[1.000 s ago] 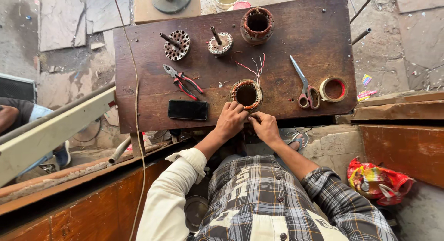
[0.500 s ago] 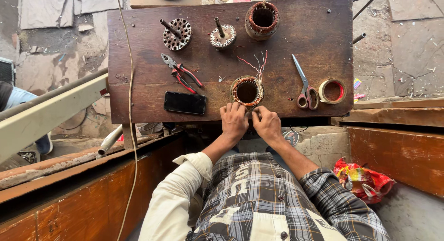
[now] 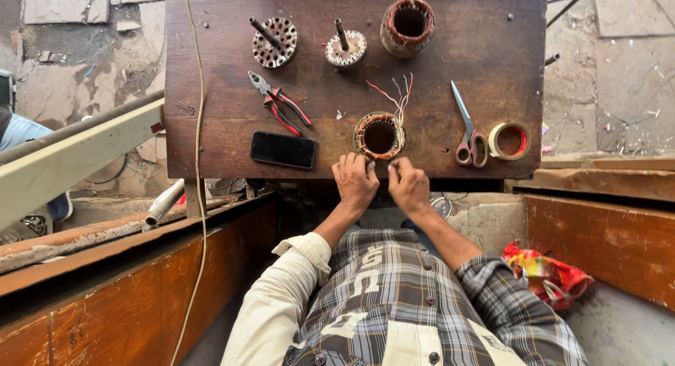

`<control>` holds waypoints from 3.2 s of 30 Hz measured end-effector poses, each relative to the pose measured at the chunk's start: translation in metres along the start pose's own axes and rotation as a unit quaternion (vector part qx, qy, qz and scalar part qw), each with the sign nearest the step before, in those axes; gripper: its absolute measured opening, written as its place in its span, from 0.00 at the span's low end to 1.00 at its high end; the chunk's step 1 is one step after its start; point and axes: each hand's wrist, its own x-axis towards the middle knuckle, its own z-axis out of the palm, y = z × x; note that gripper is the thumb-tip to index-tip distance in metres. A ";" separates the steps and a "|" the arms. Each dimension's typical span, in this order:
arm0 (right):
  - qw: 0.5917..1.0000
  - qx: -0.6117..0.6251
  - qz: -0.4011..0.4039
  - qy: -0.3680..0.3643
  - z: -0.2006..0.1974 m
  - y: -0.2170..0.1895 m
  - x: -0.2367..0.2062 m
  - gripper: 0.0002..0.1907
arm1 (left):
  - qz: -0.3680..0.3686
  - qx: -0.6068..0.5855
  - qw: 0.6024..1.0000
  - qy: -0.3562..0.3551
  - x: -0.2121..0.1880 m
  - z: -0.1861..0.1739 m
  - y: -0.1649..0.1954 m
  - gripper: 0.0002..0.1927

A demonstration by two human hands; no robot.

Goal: The person works on a cylindrical electrical component, likely a motor stator, by hand, adjusting and arranging copper windings. They use scissors to trim excess wire and continue manipulating the windings to secure them.

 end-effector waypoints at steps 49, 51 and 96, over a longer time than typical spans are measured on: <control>0.964 0.151 0.111 -0.189 -0.024 0.011 0.034 0.08 | 0.198 -0.059 0.977 -0.060 0.027 -0.016 -0.016 0.10; 0.961 0.166 0.112 -0.191 -0.025 0.010 0.034 0.07 | 0.158 -0.070 0.984 -0.052 0.024 -0.013 -0.012 0.10; 0.978 0.054 0.112 -0.169 -0.036 -0.001 0.019 0.10 | 0.223 0.024 0.974 -0.032 0.017 -0.021 -0.003 0.18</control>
